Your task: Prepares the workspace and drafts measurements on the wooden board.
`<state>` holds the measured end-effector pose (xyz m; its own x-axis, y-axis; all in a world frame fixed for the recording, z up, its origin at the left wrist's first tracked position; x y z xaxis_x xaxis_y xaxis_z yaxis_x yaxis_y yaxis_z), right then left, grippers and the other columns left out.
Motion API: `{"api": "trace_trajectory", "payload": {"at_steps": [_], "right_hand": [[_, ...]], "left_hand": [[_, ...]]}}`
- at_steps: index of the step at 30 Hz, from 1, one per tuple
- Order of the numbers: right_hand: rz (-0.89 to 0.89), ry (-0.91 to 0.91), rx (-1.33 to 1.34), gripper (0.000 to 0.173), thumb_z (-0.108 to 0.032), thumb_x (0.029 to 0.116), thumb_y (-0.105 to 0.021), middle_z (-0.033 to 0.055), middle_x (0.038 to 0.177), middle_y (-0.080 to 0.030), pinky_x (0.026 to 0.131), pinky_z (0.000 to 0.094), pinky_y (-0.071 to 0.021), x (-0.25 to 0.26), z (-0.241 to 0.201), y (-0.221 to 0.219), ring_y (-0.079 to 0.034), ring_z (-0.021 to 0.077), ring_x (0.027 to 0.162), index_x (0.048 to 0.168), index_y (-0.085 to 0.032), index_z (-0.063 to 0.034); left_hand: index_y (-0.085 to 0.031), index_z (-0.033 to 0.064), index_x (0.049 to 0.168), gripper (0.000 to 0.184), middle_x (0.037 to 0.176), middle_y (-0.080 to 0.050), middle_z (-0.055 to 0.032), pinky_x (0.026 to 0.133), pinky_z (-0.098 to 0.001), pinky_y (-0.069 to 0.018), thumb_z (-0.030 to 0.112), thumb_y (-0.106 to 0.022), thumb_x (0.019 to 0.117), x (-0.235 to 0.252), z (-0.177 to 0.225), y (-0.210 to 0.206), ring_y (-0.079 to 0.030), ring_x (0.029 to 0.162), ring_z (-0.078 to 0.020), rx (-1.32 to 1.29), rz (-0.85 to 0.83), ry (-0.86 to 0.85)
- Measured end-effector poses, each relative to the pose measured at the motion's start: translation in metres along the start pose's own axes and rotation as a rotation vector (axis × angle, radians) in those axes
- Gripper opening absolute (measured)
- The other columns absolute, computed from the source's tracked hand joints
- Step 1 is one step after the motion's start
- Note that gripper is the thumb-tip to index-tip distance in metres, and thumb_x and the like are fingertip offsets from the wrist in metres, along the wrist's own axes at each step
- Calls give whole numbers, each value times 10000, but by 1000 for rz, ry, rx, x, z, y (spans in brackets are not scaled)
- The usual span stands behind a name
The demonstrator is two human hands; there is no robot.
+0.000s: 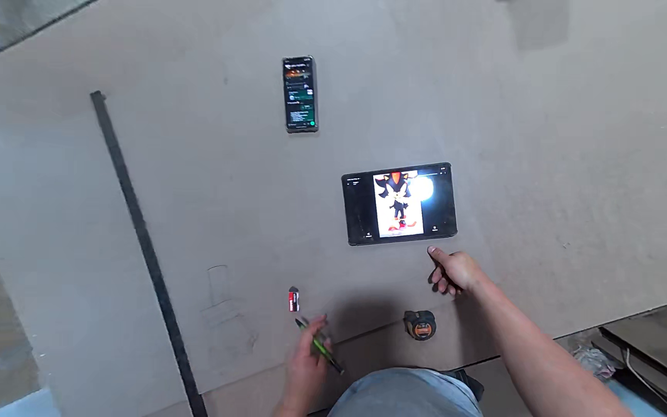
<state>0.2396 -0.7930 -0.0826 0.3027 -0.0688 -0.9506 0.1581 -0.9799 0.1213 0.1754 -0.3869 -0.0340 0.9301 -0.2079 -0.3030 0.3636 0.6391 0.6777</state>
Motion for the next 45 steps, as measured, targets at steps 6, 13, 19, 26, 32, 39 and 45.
{"api": "trace_trajectory", "payload": {"at_steps": [6,13,19,26,32,39,45], "right_hand": [[69,140,-7,750,-675,1046,-338,71,659,-715,471,336,-509,-9,7,-5,-618,163,484,897,-761,-74],[531,519,-652,681,-676,902,-620,98,1206,-681,843,568,-587,-97,66,-97,-699,298,1024,1360,-628,-172],[522,372,-770,799,-542,871,-755,145,1415,-562,858,559,-585,-95,106,-128,-666,364,1103,1538,-451,-224],[148,531,-307,721,-512,775,-819,75,1180,-686,912,501,-579,-79,116,-92,-688,216,1040,1360,-579,-165],[-360,474,62,614,-285,919,-737,113,1188,-669,838,417,-585,-78,125,-37,-683,228,995,1453,-483,-121],[-619,441,275,522,-518,1038,-470,129,1202,-686,844,493,-606,-73,114,32,-700,296,1033,1370,-546,-123],[-485,337,337,426,-429,1075,-441,140,1102,-738,786,463,-610,-34,133,46,-730,297,952,1235,-628,-81]], "left_hand": [[-658,96,1320,343,1289,-703,-52,1011,-419,-576,173,-616,988,-52,-24,20,-688,1160,-165,70,-41,22],[-649,122,1324,351,1266,-704,-54,1022,-458,-556,219,-574,996,-68,-53,46,-675,1170,-174,-5,-13,70],[-655,130,1315,341,1225,-712,-56,1013,-449,-555,224,-602,992,-73,-62,37,-682,1140,-182,90,-93,-8],[-669,103,1280,317,1191,-727,-55,987,-398,-579,225,-623,991,-85,-17,26,-700,1097,-146,34,-12,42],[-643,62,1294,339,1192,-725,-66,979,-394,-582,191,-630,981,-128,17,-18,-704,1087,-152,-78,18,271],[-671,86,1262,300,1157,-748,-28,952,-371,-602,174,-666,974,-164,48,-74,-722,1039,-118,-14,-6,297],[-632,164,1333,367,1142,-738,-22,922,-431,-600,252,-668,978,-159,35,-67,-721,1004,-149,104,9,465]]}}
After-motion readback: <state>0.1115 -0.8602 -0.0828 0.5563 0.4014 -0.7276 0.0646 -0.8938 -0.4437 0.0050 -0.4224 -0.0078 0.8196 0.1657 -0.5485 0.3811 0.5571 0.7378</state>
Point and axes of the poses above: each hand's wrist, its own x-axis towards the middle knuckle, its own y-axis out of the back of the hand, z = x × y, the point moved 2 cm from there along x, towards the middle knuckle
